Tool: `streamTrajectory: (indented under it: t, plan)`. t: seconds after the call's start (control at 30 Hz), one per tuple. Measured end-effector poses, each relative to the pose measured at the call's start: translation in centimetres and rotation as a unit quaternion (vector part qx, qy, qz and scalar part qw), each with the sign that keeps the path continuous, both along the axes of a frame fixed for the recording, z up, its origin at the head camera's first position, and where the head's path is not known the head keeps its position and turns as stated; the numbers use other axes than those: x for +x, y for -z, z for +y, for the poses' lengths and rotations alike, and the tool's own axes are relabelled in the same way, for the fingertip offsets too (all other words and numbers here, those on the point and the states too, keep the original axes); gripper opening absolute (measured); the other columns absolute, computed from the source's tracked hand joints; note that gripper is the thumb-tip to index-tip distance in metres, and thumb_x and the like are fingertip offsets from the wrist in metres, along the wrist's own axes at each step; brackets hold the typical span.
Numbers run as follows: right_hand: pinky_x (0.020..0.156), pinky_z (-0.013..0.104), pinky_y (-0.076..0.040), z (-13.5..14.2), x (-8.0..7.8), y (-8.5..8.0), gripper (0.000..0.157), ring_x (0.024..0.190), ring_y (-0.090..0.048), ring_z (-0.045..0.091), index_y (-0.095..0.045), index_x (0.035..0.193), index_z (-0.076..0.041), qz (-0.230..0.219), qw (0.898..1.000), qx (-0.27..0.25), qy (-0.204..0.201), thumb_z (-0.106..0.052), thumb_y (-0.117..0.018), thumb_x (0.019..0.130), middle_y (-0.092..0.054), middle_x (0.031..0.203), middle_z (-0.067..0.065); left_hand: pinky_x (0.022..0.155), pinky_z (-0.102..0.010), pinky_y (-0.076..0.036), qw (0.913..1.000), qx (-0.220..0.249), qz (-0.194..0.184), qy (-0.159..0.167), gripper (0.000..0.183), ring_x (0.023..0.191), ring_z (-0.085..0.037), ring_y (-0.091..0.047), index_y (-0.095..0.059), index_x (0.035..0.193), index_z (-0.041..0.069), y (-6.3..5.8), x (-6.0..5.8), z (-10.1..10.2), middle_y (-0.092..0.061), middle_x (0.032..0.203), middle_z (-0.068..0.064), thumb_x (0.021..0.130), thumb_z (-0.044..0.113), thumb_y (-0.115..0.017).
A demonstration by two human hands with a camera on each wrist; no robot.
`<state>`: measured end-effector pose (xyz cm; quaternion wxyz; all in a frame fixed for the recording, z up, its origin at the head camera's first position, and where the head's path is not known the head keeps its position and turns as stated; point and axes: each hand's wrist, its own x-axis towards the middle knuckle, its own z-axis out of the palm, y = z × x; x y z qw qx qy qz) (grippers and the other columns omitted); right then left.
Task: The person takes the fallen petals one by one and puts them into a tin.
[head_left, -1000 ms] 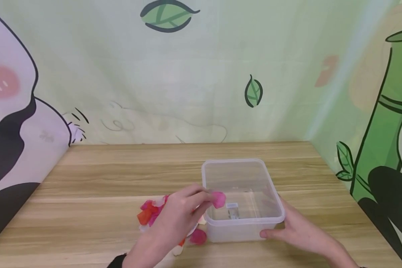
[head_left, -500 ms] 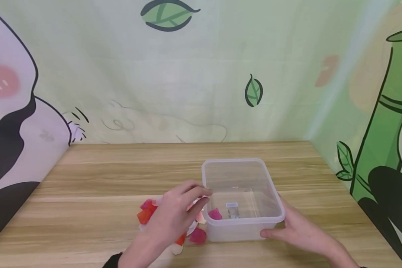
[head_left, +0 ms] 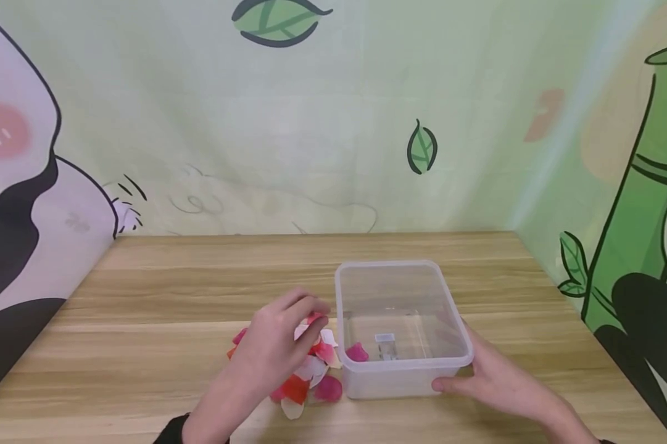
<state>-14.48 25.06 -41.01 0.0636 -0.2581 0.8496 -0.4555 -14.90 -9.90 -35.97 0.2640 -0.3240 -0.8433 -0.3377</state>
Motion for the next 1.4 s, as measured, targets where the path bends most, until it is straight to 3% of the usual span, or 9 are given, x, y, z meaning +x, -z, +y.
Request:
streamTrajectory:
  t: [0.13,0.37,0.53,0.63,0.8,0.9,1.03,1.23,1.4]
  plan:
    - [0.105,0.066,-0.038,0.0,0.0,0.0,0.115,0.138,-0.043,0.041,-0.007,0.166,-0.02,-0.005,1.0,-0.004,0.0,-0.035,-0.085,0.083,-0.032,0.161,0.02,0.069,-0.022,-0.057,0.9997,-0.018,-0.014,-0.007,0.022,0.08,-0.014,-0.066,-0.073,0.092,0.006,0.1,0.0,-0.2,-0.067,0.091,0.001,0.078,-0.005,-0.086]
    - [0.104,0.067,-0.037,0.0,0.0,0.1,0.115,0.139,-0.041,0.044,-0.007,0.166,-0.02,-0.009,1.0,-0.004,0.002,-0.034,-0.086,0.083,-0.029,0.163,0.022,0.07,-0.025,-0.057,0.9929,-0.07,-0.092,-0.028,0.018,0.083,-0.016,-0.069,-0.073,0.093,0.007,0.2,0.3,-0.8,-0.067,0.091,0.003,0.081,-0.002,-0.084]
    - [0.104,0.067,-0.038,0.0,-0.1,0.0,0.115,0.139,-0.042,0.044,-0.007,0.166,-0.019,-0.009,1.0,0.0,0.0,-0.034,-0.085,0.084,-0.027,0.163,0.022,0.071,-0.026,-0.058,0.9877,-0.116,-0.102,-0.023,0.018,0.081,-0.017,-0.067,-0.073,0.095,0.006,0.5,0.5,-1.1,-0.067,0.091,0.002,0.082,0.0,-0.084]
    - [0.105,0.063,-0.039,0.0,-0.2,0.0,0.115,0.138,-0.044,0.04,-0.006,0.166,-0.021,-0.011,1.0,0.002,0.0,-0.035,-0.085,0.084,-0.029,0.163,0.02,0.072,-0.027,-0.058,0.9787,-0.152,-0.136,-0.019,0.019,0.082,-0.018,-0.066,-0.074,0.096,0.007,0.5,0.6,-1.3,-0.066,0.092,0.001,0.082,0.004,-0.086]
    - [0.106,0.065,-0.037,0.0,-0.1,0.1,0.116,0.139,-0.043,0.041,-0.006,0.166,-0.021,-0.015,1.0,0.004,0.004,-0.033,-0.086,0.083,-0.028,0.163,0.02,0.075,-0.029,-0.058,0.953,-0.229,-0.199,-0.007,0.022,0.084,-0.015,-0.061,-0.073,0.098,0.009,0.8,0.7,-1.5,-0.064,0.094,0.001,0.082,0.012,-0.088]
    - [0.105,0.065,-0.038,0.0,-0.1,0.1,0.117,0.138,-0.044,0.041,-0.005,0.166,-0.02,-0.016,1.0,0.003,0.006,-0.03,-0.086,0.083,-0.029,0.163,0.02,0.075,-0.028,-0.057,0.9427,-0.252,-0.218,0.008,0.025,0.084,-0.013,-0.059,-0.072,0.1,0.008,1.2,0.7,-1.6,-0.064,0.094,0.0,0.082,0.013,-0.088]
    - [0.105,0.063,-0.04,0.1,-0.1,0.1,0.117,0.137,-0.045,0.04,-0.005,0.166,-0.021,-0.018,1.0,0.003,0.007,-0.031,-0.087,0.083,-0.029,0.163,0.019,0.073,-0.024,-0.058,0.9369,-0.263,-0.23,0.017,0.03,0.08,-0.012,-0.058,-0.07,0.1,0.007,1.7,0.7,-1.5,-0.062,0.092,0.002,0.079,0.013,-0.09]
    - [0.105,0.059,-0.041,0.1,-0.1,0.1,0.116,0.137,-0.046,0.038,-0.006,0.166,-0.021,-0.009,1.0,0.006,0.005,-0.034,-0.086,0.084,-0.03,0.162,0.019,0.075,-0.025,-0.059,0.9248,-0.295,-0.24,0.004,0.033,0.078,-0.011,-0.058,-0.069,0.099,0.01,2.1,0.6,-1.3,-0.059,0.09,0.003,0.077,0.017,-0.092]
    - [0.104,0.058,-0.041,0.1,-0.1,0.1,0.115,0.137,-0.045,0.038,-0.005,0.166,-0.021,-0.008,1.0,0.005,0.0,-0.035,-0.085,0.085,-0.03,0.163,0.019,0.071,-0.022,-0.057,0.9239,-0.31,-0.224,0.013,0.03,0.073,-0.01,-0.055,-0.068,0.093,0.009,2.6,0.5,-1.2,-0.056,0.084,0.004,0.075,0.012,-0.093]
